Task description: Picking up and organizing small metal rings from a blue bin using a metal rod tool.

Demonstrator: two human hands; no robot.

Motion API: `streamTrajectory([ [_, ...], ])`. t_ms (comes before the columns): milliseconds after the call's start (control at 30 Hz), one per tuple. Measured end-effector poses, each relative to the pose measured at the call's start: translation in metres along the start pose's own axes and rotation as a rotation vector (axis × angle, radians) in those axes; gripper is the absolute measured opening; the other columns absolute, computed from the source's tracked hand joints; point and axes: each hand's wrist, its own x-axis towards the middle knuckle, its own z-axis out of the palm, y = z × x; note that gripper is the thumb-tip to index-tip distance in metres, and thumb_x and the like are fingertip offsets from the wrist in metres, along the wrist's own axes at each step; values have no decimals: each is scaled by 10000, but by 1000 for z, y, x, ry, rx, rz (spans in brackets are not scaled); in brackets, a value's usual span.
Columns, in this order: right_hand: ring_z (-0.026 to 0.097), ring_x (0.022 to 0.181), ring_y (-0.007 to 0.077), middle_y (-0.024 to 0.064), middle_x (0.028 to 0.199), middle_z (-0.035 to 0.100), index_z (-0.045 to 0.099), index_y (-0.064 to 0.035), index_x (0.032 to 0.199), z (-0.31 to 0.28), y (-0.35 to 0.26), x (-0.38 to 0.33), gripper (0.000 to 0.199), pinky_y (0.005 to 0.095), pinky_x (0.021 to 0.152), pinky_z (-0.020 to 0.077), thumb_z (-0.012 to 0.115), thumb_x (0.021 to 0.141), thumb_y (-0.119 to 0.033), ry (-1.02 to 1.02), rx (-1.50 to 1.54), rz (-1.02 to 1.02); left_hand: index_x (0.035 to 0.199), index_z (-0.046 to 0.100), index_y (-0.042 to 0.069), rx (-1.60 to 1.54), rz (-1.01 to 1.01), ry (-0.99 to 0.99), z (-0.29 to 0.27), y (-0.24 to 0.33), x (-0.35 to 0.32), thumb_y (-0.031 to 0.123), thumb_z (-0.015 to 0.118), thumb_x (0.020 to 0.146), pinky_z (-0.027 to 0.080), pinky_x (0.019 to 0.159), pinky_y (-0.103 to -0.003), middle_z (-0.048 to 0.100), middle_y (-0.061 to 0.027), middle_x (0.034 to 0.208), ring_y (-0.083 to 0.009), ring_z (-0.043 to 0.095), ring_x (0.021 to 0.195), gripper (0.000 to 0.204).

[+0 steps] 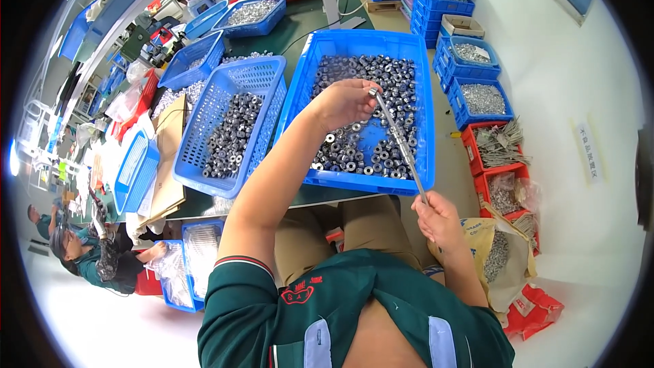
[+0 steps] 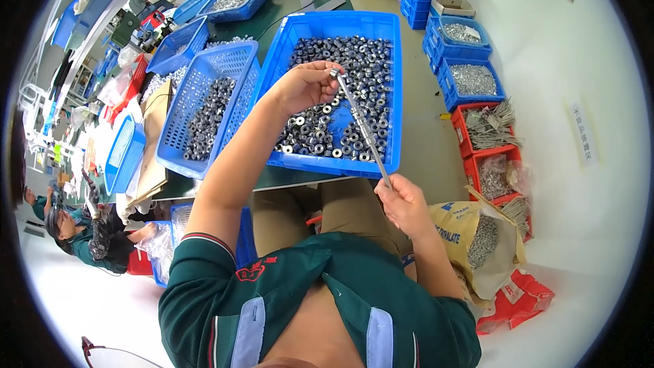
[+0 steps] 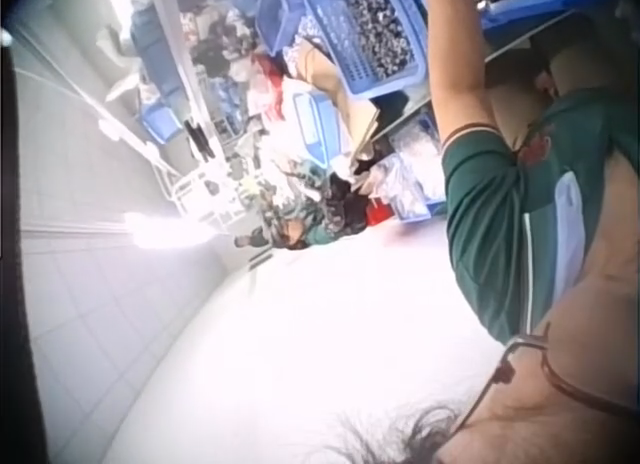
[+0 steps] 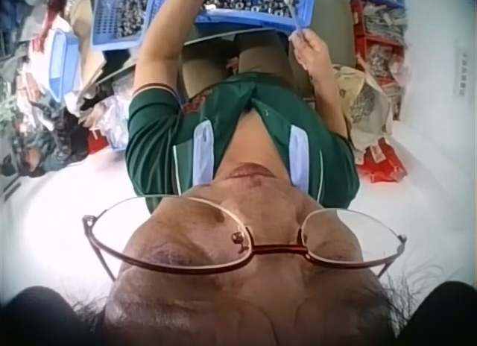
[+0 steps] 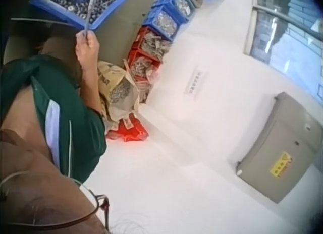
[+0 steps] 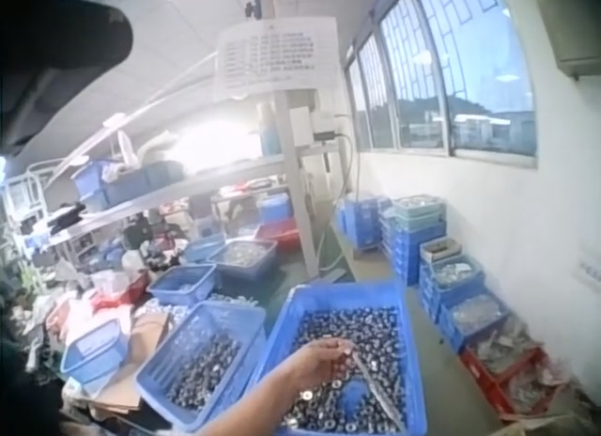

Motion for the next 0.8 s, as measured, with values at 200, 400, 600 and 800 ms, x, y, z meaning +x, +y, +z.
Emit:
streamTrajectory([
  [200, 325, 377, 3, -69, 528, 389, 530, -35, 879, -5, -3, 1, 150, 159, 355, 259, 513, 929, -175, -18, -23, 21, 977, 577, 8, -3, -43, -32, -1, 4, -1, 151, 526, 906, 441, 639, -235, 553, -24, 786, -91, 527, 701, 168],
  [400, 326, 378, 5, -68, 534, 398, 532, -32, 882, -1, 0, -2, 138, 161, 355, 255, 510, 927, -161, 0, -22, 45, 932, 606, 16, 135, -20, 80, -3, -2, -2, 219, 582, 898, 396, 567, -209, 534, 2, 701, -72, 479, 616, 207],
  [600, 319, 395, 3, -69, 572, 404, 534, -25, 893, 5, -3, 2, 117, 170, 360, 248, 509, 921, -136, 54, -92, 5, 933, 619, 14, 224, -70, -26, 3, -12, 5, 233, 677, 825, 334, 526, -218, 516, 15, 660, -78, 431, 570, 252],
  [800, 328, 394, 2, -66, 564, 402, 531, -12, 891, 8, -1, 4, 129, 164, 358, 255, 506, 922, -134, 50, -22, 18, 885, 638, 40, 344, -183, -102, 10, -13, 4, 268, 699, 804, 351, 545, -199, 558, 18, 676, -69, 455, 590, 250],
])
